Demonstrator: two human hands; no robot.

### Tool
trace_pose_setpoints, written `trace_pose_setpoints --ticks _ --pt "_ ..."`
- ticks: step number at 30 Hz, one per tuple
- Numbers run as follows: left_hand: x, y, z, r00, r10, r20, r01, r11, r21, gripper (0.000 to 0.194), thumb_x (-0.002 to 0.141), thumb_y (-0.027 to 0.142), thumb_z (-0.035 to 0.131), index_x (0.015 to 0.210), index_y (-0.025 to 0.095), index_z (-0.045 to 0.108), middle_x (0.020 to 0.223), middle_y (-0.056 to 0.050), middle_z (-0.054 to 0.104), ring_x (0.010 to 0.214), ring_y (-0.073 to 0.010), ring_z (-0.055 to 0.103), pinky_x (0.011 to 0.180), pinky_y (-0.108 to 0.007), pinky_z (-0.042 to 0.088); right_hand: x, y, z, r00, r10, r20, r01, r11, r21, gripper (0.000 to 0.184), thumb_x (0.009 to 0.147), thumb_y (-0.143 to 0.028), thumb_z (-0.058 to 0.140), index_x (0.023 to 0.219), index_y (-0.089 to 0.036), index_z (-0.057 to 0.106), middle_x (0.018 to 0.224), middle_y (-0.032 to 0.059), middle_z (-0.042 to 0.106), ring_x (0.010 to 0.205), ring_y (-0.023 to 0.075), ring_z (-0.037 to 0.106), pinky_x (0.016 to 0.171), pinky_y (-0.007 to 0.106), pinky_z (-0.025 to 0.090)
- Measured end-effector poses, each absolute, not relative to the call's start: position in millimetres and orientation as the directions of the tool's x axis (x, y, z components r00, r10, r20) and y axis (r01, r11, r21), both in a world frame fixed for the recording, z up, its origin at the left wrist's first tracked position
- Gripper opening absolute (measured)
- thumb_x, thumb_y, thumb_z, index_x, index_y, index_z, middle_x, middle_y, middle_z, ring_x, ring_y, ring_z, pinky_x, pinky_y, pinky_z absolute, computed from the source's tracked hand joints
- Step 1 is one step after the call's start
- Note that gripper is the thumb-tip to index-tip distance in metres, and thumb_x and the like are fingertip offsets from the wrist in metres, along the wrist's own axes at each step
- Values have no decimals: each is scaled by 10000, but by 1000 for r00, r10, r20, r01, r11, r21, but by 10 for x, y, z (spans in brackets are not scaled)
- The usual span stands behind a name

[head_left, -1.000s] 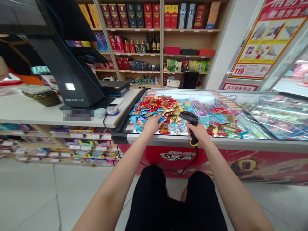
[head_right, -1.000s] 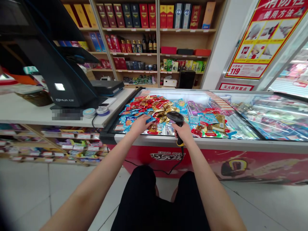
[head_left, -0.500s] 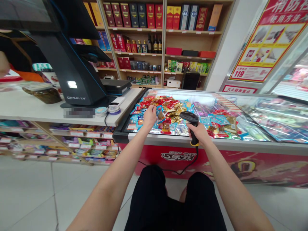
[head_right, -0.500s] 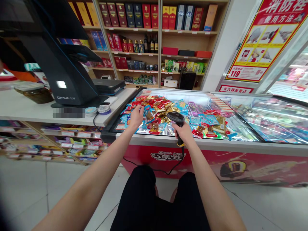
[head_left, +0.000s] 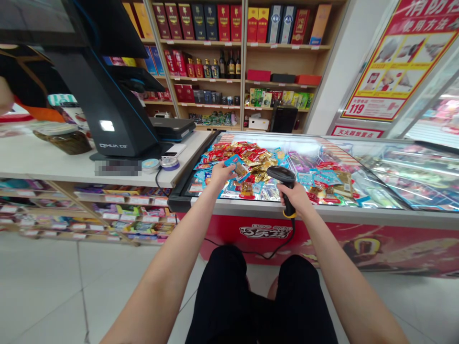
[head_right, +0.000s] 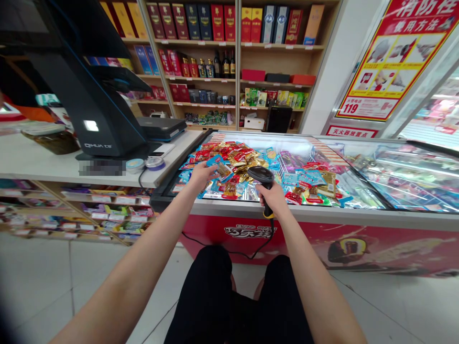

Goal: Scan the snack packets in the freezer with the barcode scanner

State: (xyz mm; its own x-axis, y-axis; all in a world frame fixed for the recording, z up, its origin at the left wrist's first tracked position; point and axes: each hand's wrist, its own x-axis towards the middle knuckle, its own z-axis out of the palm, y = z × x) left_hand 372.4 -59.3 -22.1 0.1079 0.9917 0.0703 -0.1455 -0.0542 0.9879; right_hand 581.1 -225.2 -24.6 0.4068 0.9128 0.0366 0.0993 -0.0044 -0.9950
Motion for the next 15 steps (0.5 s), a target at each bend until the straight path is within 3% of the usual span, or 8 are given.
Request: trace_pose_setpoints --ticks 3,6,10,15 --pt "3702 -611 -225 130 978 163 -173 -140 975 280 615 227 841 818 175 656 703 44 615 635 -94 579 682 -255 557 5824 -2257 -236 421 907 25 74 -6 -997 285 671 -366 779 721 -200 553 518 -26 568 394 106 503 372 224 438" --pt "3683 -648 -259 176 965 197 -1 -199 980 248 647 221 822 877 175 740 610 54 592 553 -91 539 579 -216 476 5844 -2262 -236 427 904 28 61 2 -998 277 663 -352 780 748 -195 568 526 -28 573 400 107 503 365 224 439" --pt "3647 -750 -241 320 947 7 148 -57 987 270 741 270 790 992 178 756 524 51 590 454 -112 545 539 -241 483 5850 -2266 -246 423 906 33 74 2 -997 266 669 -347 777 741 -193 573 531 -22 580 409 107 507 369 223 444" --pt "3605 -848 -127 463 868 -182 88 160 983 335 742 442 842 901 169 731 788 -91 781 745 -214 757 724 -310 610 5842 -2260 -247 410 911 38 80 5 -997 256 676 -346 767 715 -197 562 526 -22 576 402 108 509 370 226 443"
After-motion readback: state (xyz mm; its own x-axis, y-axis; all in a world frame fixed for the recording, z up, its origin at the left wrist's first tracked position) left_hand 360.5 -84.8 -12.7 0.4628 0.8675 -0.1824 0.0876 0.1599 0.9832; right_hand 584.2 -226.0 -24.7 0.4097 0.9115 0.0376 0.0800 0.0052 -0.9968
